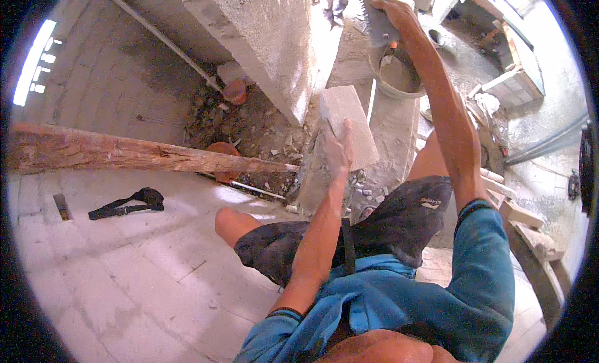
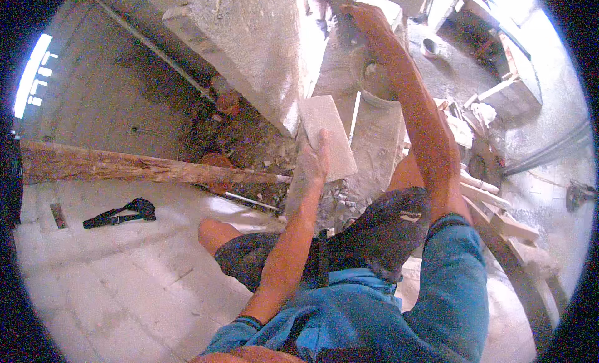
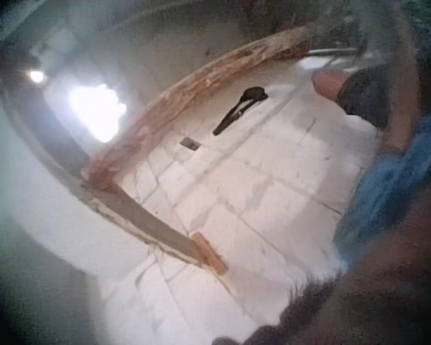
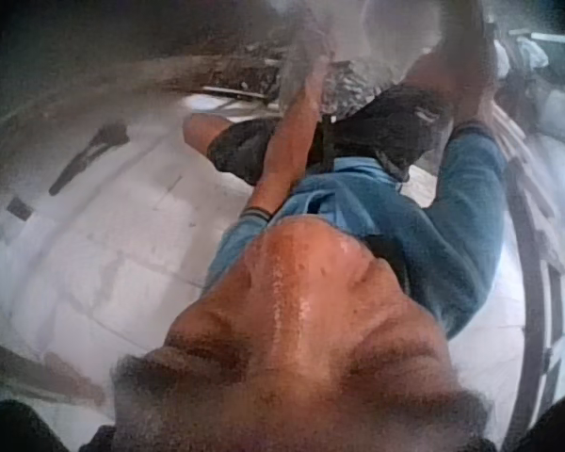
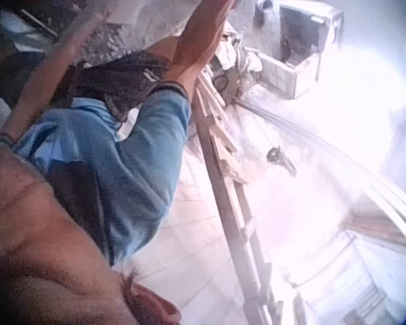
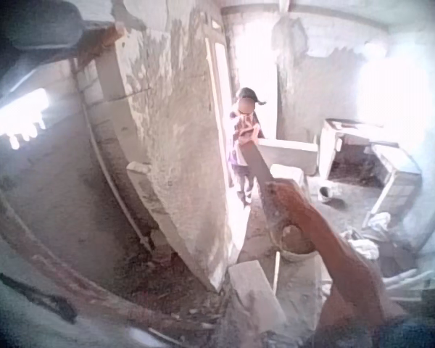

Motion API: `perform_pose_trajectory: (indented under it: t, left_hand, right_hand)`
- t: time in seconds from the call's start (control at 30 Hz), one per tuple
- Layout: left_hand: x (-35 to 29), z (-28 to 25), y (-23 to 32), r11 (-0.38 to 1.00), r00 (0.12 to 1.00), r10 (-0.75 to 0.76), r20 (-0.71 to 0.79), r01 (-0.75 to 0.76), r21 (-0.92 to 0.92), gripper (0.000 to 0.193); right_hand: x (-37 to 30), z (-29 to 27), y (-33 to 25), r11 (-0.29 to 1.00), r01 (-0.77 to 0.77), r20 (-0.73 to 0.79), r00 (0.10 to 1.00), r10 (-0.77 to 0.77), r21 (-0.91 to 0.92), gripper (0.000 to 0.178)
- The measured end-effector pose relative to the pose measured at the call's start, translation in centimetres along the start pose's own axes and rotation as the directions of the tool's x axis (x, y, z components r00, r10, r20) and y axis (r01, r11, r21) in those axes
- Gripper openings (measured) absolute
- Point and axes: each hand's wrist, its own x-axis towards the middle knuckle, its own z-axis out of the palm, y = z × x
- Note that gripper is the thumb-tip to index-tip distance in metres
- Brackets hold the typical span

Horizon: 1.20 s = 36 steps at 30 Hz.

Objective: The person sits on the floor and uses a hand saw to cut a white rectangular tile. They hold the tile between their legs and saw through it, then place the cut piece on a wooden plank.

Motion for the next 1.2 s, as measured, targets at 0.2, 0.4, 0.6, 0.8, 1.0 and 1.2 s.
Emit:
perform_pose_trajectory:
  t: [0.2,0.4,0.6,0.8,1.0,1.2]
  left_hand:
    - [0.1,3.3,-1.1,0.974,1.0,-0.003,0.009,0.001,0.225,0.105]
    - [1.3,-4.2,3.6,0.731,0.815,0.574,0.077,-0.553,0.4,0.106]
    - [6.7,-10.3,9.1,0.245,0.36,0.891,0.278,-0.894,0.375,0.107]
    - [8.0,-13.8,12.9,0.186,0.247,0.927,0.283,-0.957,0.225,0.095]
    - [6.3,-13.6,18.4,0.113,0.138,0.911,0.388,-0.99,0.087,0.076]
    - [3.6,-11.2,18.0,0.391,0.263,0.882,0.39,-0.871,-0.299,0.03]
  right_hand:
    - [-18.5,-7.7,-5.4,0.829,-0.215,-0.022,0.964,0.264,0.516,0.037]
    - [-29.5,-10.8,-5.0,0.278,-0.358,0.348,0.933,0.087,0.891,0.025]
    - [-33.5,-10.1,-7.4,0.181,-0.492,0.502,0.865,-0.01,0.851,0.027]
    - [-36.5,-12.6,-11.4,0.306,-0.412,0.431,0.902,0.006,0.858,0.031]
    - [-40.4,-15.8,-14.5,0.435,-0.347,0.385,0.923,0.002,0.831,0.042]
    - [-40.7,-16.5,-15.6,0.368,-0.344,0.377,0.926,-0.019,0.864,0.047]
